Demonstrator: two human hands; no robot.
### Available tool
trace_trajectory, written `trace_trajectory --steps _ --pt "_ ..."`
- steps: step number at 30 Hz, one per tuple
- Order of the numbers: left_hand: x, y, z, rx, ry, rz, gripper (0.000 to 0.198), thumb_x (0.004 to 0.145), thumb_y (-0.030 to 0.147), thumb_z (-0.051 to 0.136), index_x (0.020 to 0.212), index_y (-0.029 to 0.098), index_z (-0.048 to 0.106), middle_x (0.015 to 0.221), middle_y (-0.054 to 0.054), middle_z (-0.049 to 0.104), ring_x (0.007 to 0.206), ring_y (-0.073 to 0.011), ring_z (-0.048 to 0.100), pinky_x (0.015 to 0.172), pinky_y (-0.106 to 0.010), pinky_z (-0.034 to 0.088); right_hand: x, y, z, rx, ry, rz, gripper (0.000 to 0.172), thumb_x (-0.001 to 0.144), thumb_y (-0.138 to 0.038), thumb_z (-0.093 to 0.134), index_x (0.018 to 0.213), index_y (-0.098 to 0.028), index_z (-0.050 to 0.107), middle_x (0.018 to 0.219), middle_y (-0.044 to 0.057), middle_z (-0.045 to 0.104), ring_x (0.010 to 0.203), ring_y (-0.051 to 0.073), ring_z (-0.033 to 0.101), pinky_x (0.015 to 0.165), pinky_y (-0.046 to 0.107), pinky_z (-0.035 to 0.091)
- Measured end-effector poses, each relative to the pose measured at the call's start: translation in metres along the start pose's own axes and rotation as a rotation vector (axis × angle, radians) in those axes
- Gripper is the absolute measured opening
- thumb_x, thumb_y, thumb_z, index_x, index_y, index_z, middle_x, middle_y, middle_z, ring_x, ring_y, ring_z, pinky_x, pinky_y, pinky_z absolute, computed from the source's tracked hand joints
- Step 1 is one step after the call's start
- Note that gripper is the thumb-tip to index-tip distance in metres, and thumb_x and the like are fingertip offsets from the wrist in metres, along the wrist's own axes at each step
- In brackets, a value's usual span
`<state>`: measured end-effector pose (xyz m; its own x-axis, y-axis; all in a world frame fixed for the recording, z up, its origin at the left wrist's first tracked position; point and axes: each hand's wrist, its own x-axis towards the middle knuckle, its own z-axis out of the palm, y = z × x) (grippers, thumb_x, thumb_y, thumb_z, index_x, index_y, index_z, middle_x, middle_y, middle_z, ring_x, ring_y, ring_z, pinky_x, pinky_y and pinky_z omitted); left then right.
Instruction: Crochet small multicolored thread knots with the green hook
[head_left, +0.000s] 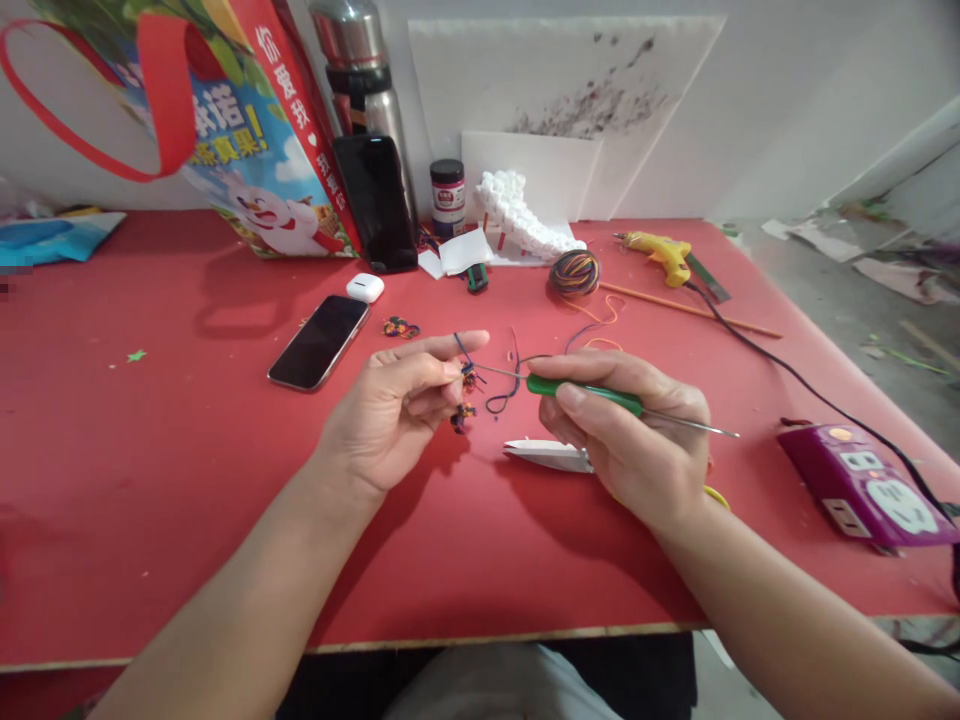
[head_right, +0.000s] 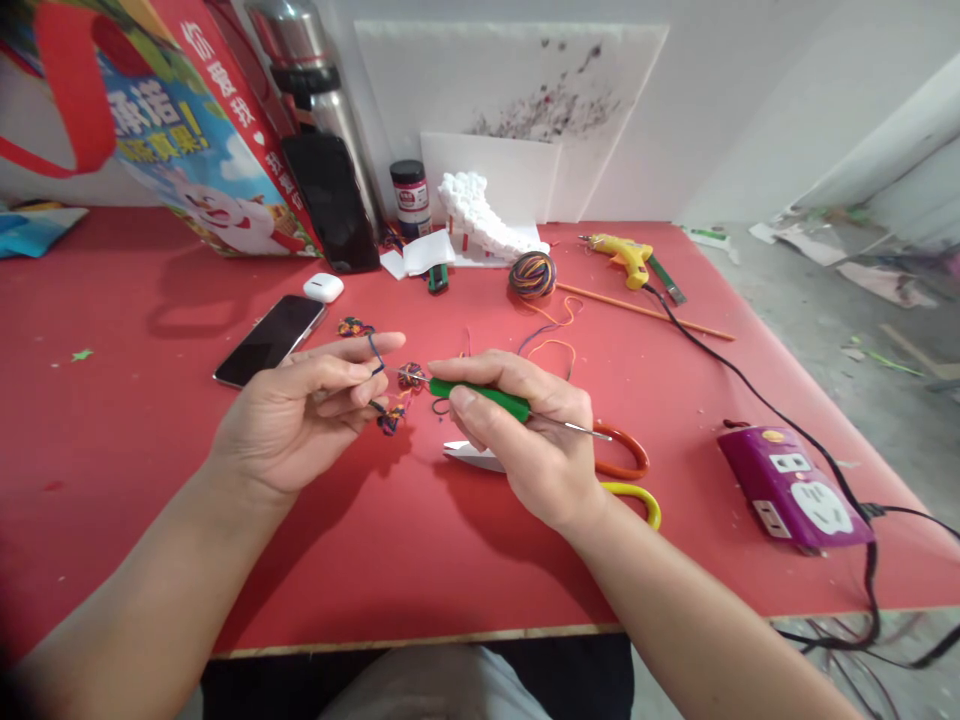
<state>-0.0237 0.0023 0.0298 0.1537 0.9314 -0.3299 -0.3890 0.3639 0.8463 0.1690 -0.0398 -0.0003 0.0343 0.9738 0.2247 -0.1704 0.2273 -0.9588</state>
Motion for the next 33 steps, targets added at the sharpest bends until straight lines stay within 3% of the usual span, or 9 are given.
trace_trajectory --steps 7,15,25,33 --pt "0.001 0.001 -0.003 0.022 0.008 0.016 0.028 0.056 0.011 0.075 0.08 0.009 0.088 0.047 -0.002 0.058 0.047 -0.0039 0.039 0.042 -0.013 0.027 0.003 -0.004 0.001 0.066 0.01 0.031 0.019 0.086 -0.014 0.073 0.094 -0.024 0.087 0.061 -0.001 0.063 0.051 0.012 0.053 0.046 0.029 0.044" --pt "0.0 -0.002 0.0 -0.05 -0.132 0.007 0.033 0.066 0.007 0.076 0.095 0.015 0.09 0.054 -0.003 0.067 0.044 -0.0033 0.038 0.043 -0.014 0.029 -0.002 0.005 0.002 0.024 -0.011 -0.073 0.017 0.095 -0.019 0.075 0.106 -0.027 0.086 0.075 0.001 0.072 0.058 0.013 0.06 0.052 0.029 0.051" --pt "-0.004 -0.004 0.003 -0.112 -0.156 -0.012 0.032 0.071 0.004 0.075 0.098 0.015 0.088 0.056 -0.004 0.071 0.041 -0.0021 0.036 0.045 -0.014 0.035 -0.005 0.012 0.004 -0.184 -0.025 -0.199 0.021 0.102 -0.022 0.07 0.118 -0.027 0.082 0.097 0.005 0.079 0.07 0.016 0.07 0.066 0.034 0.059" --pt "-0.001 -0.002 0.0 -0.128 -0.149 0.0 0.033 0.068 0.003 0.072 0.096 0.014 0.088 0.055 -0.002 0.067 0.043 -0.0027 0.032 0.043 -0.014 0.031 -0.004 0.011 0.003 -0.168 -0.015 -0.202 0.021 0.1 -0.021 0.071 0.116 -0.026 0.083 0.088 0.004 0.077 0.068 0.016 0.069 0.067 0.036 0.06"
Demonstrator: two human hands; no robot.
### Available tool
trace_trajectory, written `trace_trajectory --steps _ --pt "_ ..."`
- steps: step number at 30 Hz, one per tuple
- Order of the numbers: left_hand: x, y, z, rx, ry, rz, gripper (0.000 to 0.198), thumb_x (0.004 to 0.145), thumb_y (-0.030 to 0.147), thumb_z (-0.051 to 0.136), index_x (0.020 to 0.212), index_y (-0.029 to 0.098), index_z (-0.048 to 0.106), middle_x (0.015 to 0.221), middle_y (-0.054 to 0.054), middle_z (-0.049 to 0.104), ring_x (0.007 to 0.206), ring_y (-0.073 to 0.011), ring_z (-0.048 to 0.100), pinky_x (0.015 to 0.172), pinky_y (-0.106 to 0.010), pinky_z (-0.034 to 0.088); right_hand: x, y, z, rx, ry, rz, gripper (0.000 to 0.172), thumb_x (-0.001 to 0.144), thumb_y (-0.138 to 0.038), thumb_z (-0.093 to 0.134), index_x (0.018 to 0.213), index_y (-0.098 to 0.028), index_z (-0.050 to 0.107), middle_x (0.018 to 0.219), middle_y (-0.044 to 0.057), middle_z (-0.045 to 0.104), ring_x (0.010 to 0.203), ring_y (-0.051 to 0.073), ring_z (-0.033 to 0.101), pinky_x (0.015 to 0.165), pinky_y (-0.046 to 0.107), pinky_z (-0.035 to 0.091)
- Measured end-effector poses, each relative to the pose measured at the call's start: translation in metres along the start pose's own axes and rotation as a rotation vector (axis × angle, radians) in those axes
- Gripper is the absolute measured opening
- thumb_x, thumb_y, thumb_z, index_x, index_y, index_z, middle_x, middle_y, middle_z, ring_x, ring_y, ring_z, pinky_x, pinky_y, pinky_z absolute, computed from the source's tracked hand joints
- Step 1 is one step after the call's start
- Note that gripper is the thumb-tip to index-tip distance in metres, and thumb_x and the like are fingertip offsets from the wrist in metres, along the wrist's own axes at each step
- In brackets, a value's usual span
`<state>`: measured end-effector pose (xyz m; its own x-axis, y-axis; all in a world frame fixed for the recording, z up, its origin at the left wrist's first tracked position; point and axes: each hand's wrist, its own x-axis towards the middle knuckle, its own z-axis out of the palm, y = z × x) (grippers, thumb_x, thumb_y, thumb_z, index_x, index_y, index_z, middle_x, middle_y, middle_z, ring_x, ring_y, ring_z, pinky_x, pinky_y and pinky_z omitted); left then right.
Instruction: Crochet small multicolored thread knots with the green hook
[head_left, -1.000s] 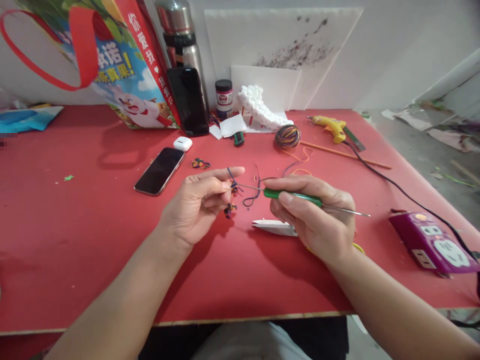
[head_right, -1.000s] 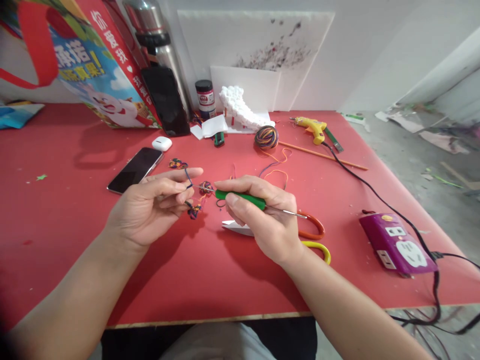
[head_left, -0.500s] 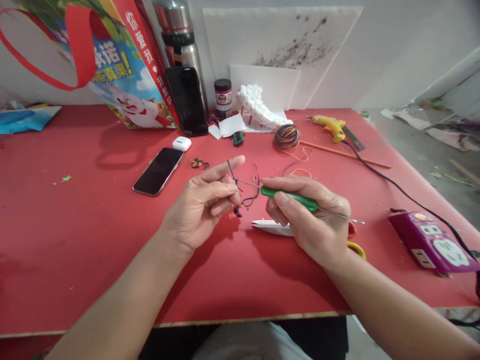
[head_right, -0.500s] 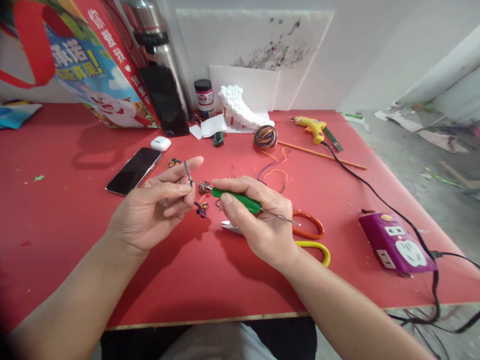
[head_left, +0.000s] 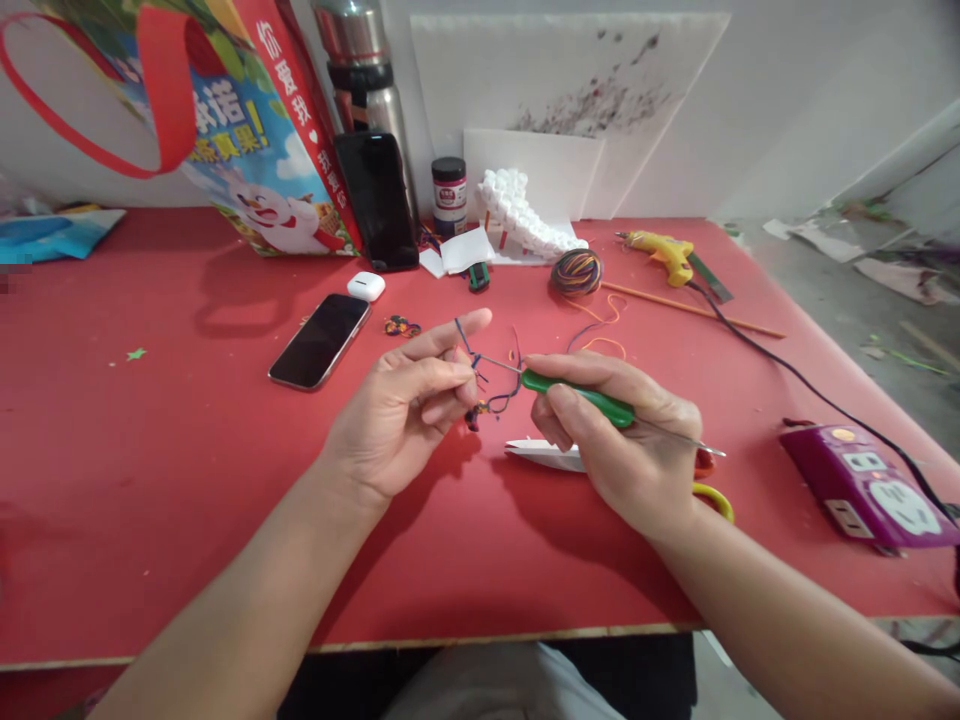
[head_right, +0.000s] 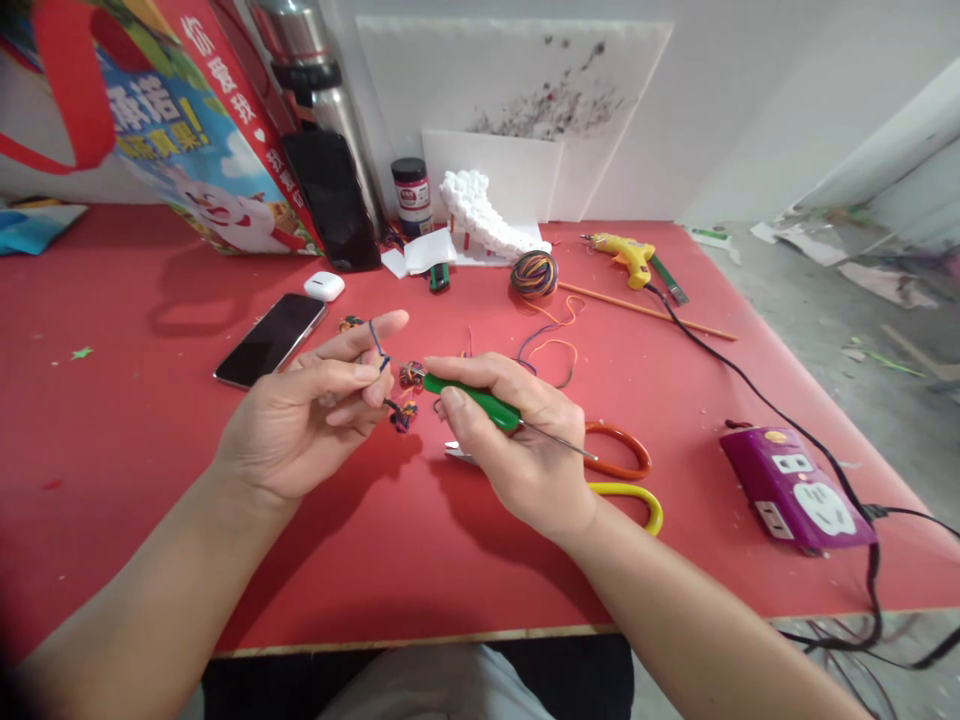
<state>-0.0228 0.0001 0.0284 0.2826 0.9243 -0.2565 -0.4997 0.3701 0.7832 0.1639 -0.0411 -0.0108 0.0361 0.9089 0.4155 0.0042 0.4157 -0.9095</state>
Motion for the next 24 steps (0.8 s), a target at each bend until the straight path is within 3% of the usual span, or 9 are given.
trace_trajectory --steps 11,17,24 --pt "0.001 0.006 -0.003 -0.018 -0.034 -0.086 0.034 0.066 0.005 0.068 0.095 0.009 0.086 0.052 0.0 0.057 0.045 -0.0031 0.023 0.042 -0.015 0.023 0.006 -0.009 -0.007 0.149 0.034 0.143 0.016 0.092 -0.019 0.074 0.099 -0.025 0.086 0.067 0.0 0.065 0.054 0.014 0.057 0.048 0.029 0.045" --pt "0.001 0.005 -0.006 -0.04 -0.039 -0.152 0.036 0.062 0.006 0.068 0.094 0.007 0.086 0.049 0.007 0.033 0.048 -0.0064 0.032 0.042 -0.017 0.021 0.01 -0.011 -0.009 0.256 0.015 0.205 0.012 0.089 -0.02 0.073 0.091 -0.023 0.085 0.053 -0.004 0.055 0.042 0.01 0.041 0.043 0.028 0.038" --pt "0.002 0.004 -0.006 0.021 -0.022 -0.06 0.036 0.061 0.006 0.071 0.092 0.008 0.087 0.053 0.005 0.043 0.049 -0.0039 0.037 0.042 -0.013 0.025 0.017 -0.017 -0.007 0.39 0.038 0.331 0.015 0.081 -0.016 0.07 0.081 -0.021 0.084 0.048 -0.005 0.05 0.039 0.007 0.033 0.04 0.026 0.035"
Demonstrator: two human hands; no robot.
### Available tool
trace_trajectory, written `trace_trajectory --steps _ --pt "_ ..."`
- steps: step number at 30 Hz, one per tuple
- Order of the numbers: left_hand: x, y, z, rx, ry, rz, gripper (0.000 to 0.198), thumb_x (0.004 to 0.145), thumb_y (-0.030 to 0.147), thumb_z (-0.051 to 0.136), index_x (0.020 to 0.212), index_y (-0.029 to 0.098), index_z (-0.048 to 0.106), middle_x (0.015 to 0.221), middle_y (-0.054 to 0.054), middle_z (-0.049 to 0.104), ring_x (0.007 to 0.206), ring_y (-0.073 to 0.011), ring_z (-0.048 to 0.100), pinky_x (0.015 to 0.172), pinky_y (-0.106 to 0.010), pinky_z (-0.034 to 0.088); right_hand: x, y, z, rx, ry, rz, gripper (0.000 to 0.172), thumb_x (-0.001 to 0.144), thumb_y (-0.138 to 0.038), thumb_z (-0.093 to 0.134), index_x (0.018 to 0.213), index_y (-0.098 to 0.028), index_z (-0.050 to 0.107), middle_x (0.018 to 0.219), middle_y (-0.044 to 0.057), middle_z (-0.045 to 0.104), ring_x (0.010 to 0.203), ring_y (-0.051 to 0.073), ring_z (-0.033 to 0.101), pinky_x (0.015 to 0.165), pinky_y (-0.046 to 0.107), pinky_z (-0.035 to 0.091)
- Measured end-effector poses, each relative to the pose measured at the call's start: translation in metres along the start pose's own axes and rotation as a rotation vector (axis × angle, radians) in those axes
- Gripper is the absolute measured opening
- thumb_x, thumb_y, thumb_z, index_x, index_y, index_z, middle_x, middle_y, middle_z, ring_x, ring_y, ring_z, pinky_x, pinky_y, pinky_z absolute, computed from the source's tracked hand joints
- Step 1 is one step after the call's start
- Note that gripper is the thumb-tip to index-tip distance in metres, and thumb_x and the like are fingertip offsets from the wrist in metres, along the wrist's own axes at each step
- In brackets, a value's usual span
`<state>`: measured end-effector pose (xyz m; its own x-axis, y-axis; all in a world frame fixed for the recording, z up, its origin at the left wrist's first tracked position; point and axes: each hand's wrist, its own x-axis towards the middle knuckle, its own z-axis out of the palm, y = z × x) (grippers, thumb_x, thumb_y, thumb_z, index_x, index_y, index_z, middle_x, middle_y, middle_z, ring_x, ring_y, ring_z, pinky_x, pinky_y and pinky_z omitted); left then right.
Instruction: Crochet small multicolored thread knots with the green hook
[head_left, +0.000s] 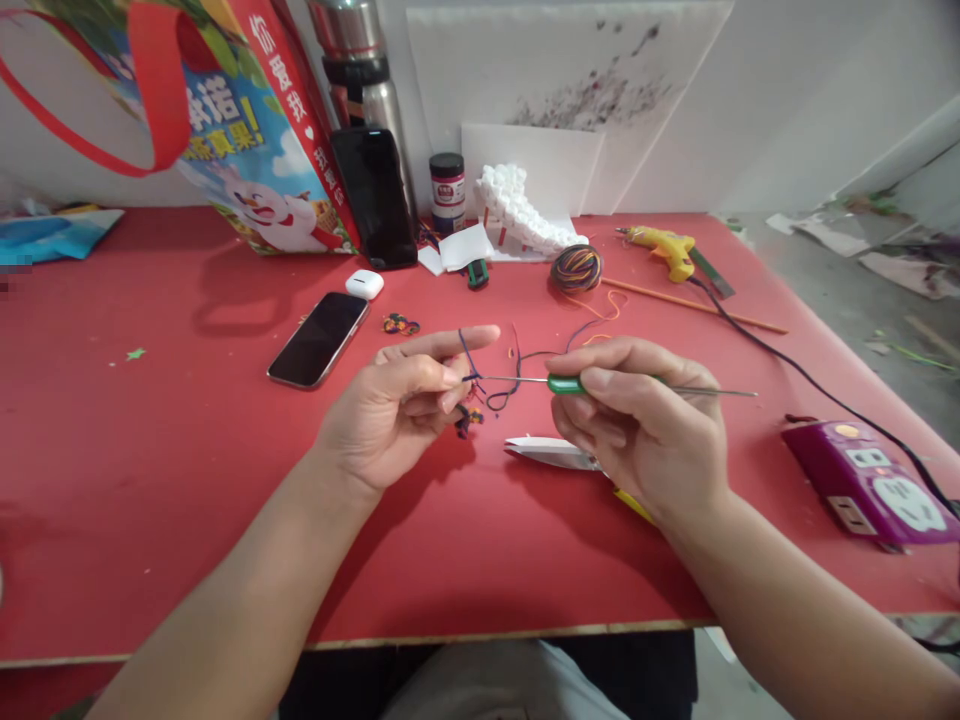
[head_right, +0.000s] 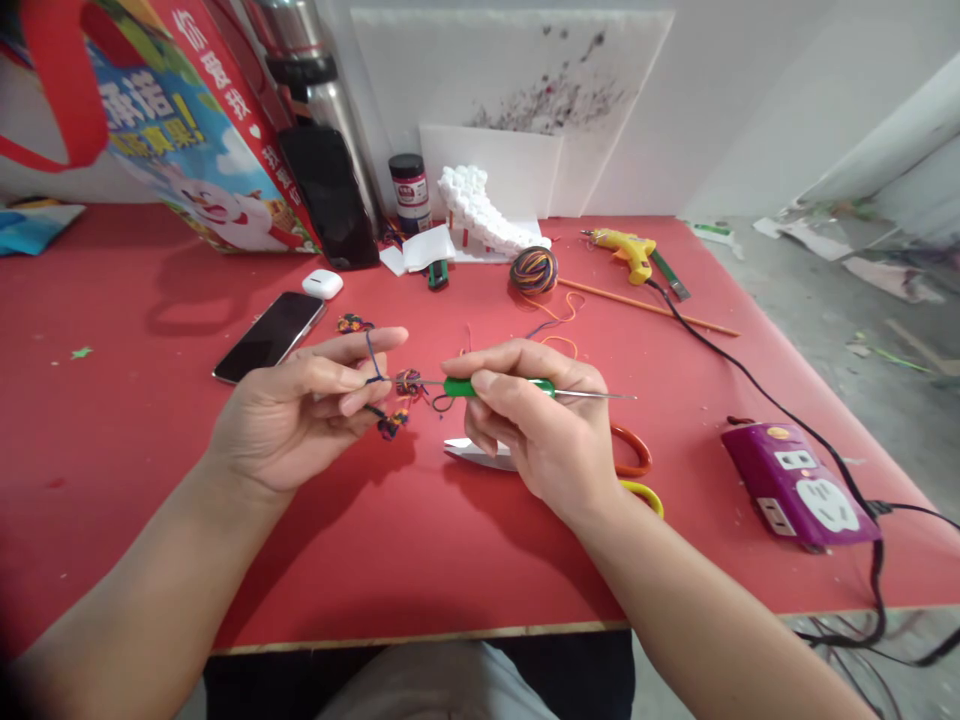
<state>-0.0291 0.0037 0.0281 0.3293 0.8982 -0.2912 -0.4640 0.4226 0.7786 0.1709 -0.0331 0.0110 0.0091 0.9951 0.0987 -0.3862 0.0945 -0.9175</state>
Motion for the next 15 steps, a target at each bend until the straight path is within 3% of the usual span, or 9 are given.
trace_trajectory --steps 5,9,12,15 --pt "0.001 -0.003 0.002 0.048 0.01 0.086 0.031 0.064 0.006 0.074 0.089 0.012 0.089 0.052 0.005 0.046 0.046 -0.0025 0.035 0.043 -0.014 0.032 0.006 -0.003 -0.002 0.092 -0.032 0.141 0.013 0.08 -0.016 0.07 0.08 -0.02 0.083 0.052 -0.004 0.055 0.038 0.004 0.026 0.038 0.024 0.032" --pt "0.0 -0.009 0.005 0.073 -0.004 0.137 0.031 0.066 0.007 0.08 0.092 0.018 0.09 0.058 0.004 0.058 0.045 -0.0012 0.037 0.048 -0.016 0.041 0.01 0.0 -0.001 0.197 -0.094 0.25 0.01 0.084 -0.024 0.076 0.082 -0.019 0.085 0.058 -0.004 0.06 0.038 0.003 0.025 0.037 0.023 0.032" --pt "0.0 -0.014 0.007 0.055 -0.041 0.109 0.031 0.068 0.009 0.082 0.095 0.02 0.091 0.06 0.002 0.064 0.049 -0.0039 0.048 0.049 -0.015 0.041 0.007 0.005 0.001 0.199 -0.097 0.168 0.013 0.089 -0.031 0.08 0.09 -0.02 0.087 0.064 -0.002 0.068 0.038 0.004 0.034 0.038 0.024 0.04" --pt "0.0 -0.02 0.008 0.028 -0.086 0.085 0.028 0.07 0.012 0.085 0.097 0.021 0.091 0.062 0.0 0.067 0.051 -0.0043 0.051 0.047 -0.014 0.038 0.0 0.01 0.001 0.067 -0.109 -0.006 0.014 0.095 -0.036 0.08 0.101 -0.026 0.088 0.073 0.0 0.076 0.042 0.008 0.051 0.044 0.027 0.05"
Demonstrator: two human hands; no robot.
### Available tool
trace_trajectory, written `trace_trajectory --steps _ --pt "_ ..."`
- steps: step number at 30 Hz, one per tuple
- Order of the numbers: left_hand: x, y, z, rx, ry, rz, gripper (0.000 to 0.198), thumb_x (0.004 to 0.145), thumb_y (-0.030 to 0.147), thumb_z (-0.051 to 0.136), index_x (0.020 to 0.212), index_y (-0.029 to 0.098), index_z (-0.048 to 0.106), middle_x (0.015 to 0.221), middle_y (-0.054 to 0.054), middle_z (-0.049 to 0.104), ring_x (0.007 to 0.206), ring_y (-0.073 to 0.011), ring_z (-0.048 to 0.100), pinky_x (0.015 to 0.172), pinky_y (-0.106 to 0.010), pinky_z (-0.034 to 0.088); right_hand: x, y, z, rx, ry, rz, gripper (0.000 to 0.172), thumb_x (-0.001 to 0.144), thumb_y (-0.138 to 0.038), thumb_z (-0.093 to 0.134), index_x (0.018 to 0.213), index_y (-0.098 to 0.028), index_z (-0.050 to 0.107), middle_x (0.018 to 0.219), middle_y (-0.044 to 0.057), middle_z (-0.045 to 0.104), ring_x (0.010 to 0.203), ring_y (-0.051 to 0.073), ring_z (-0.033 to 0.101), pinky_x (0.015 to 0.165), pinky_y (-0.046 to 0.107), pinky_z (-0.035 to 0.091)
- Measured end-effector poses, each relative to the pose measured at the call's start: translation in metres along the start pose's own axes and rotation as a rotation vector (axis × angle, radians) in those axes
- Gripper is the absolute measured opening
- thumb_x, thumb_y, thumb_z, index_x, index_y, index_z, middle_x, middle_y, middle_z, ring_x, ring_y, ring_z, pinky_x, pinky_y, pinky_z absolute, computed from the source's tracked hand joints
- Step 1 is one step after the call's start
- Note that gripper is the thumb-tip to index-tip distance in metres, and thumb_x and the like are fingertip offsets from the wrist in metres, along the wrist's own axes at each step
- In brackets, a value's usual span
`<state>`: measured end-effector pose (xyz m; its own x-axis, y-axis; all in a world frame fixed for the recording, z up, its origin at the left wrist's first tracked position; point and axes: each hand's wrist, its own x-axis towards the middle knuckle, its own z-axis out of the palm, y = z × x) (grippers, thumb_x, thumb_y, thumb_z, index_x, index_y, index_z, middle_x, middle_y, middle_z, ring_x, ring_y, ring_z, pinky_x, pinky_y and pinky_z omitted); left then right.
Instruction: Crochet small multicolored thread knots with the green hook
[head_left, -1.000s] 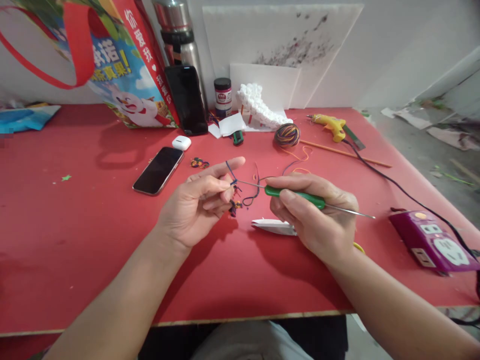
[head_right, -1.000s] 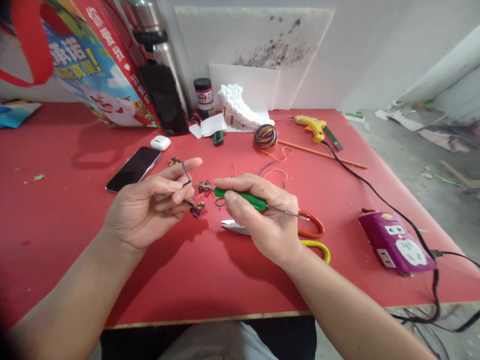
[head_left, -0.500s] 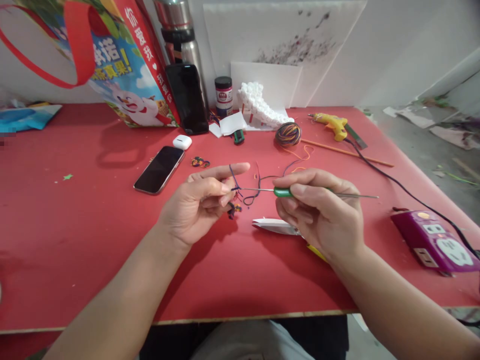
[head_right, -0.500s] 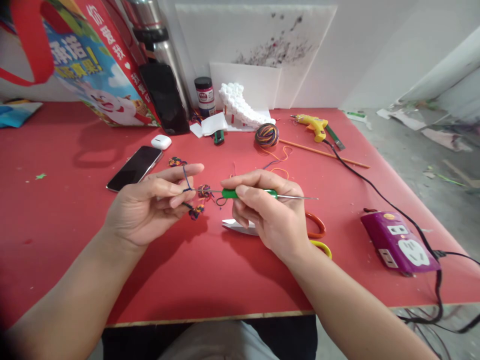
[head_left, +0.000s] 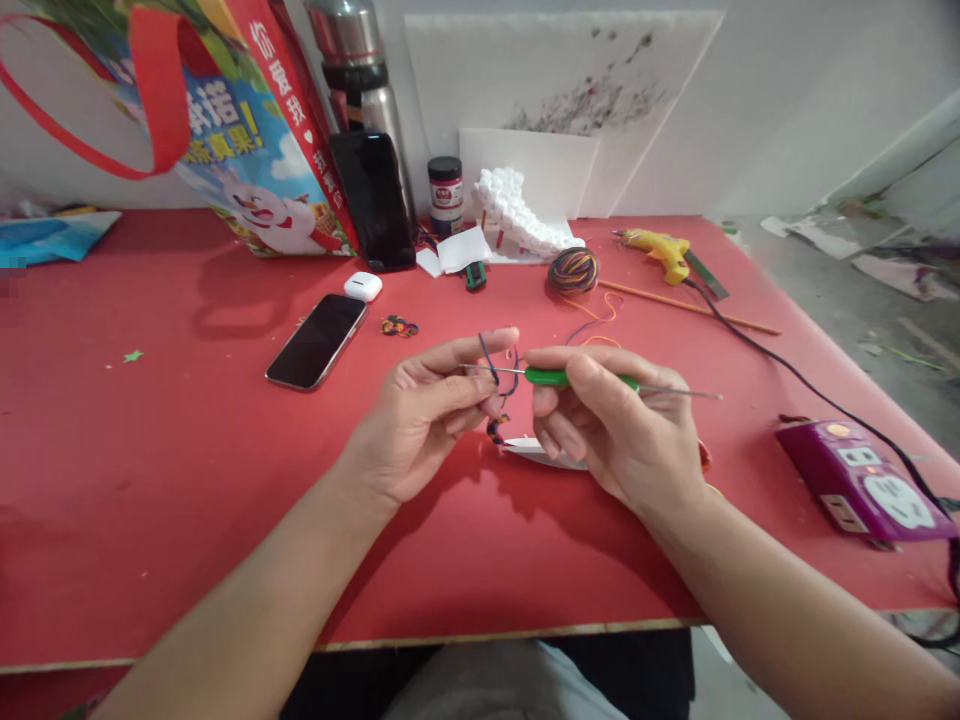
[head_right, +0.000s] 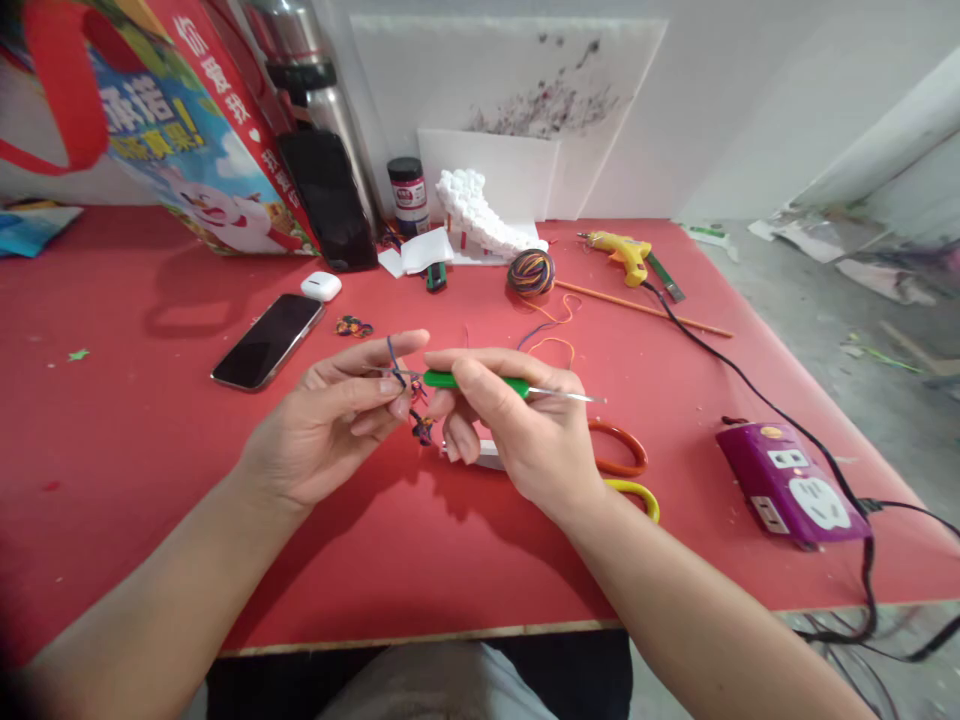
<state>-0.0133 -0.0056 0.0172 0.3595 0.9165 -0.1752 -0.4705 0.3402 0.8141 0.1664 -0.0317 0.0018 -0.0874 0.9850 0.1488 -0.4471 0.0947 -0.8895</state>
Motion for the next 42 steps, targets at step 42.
trace_trajectory --steps 42 --pt "0.008 0.011 -0.016 -0.204 0.123 0.131 0.032 0.068 0.002 0.081 0.097 0.014 0.089 0.067 -0.004 0.077 0.055 -0.0053 0.061 0.054 -0.012 0.05 0.014 0.001 0.016 -0.629 -0.115 -0.475 0.029 0.105 -0.013 0.064 0.126 -0.027 0.079 0.087 -0.001 0.079 0.065 0.011 0.07 0.067 0.028 0.06"
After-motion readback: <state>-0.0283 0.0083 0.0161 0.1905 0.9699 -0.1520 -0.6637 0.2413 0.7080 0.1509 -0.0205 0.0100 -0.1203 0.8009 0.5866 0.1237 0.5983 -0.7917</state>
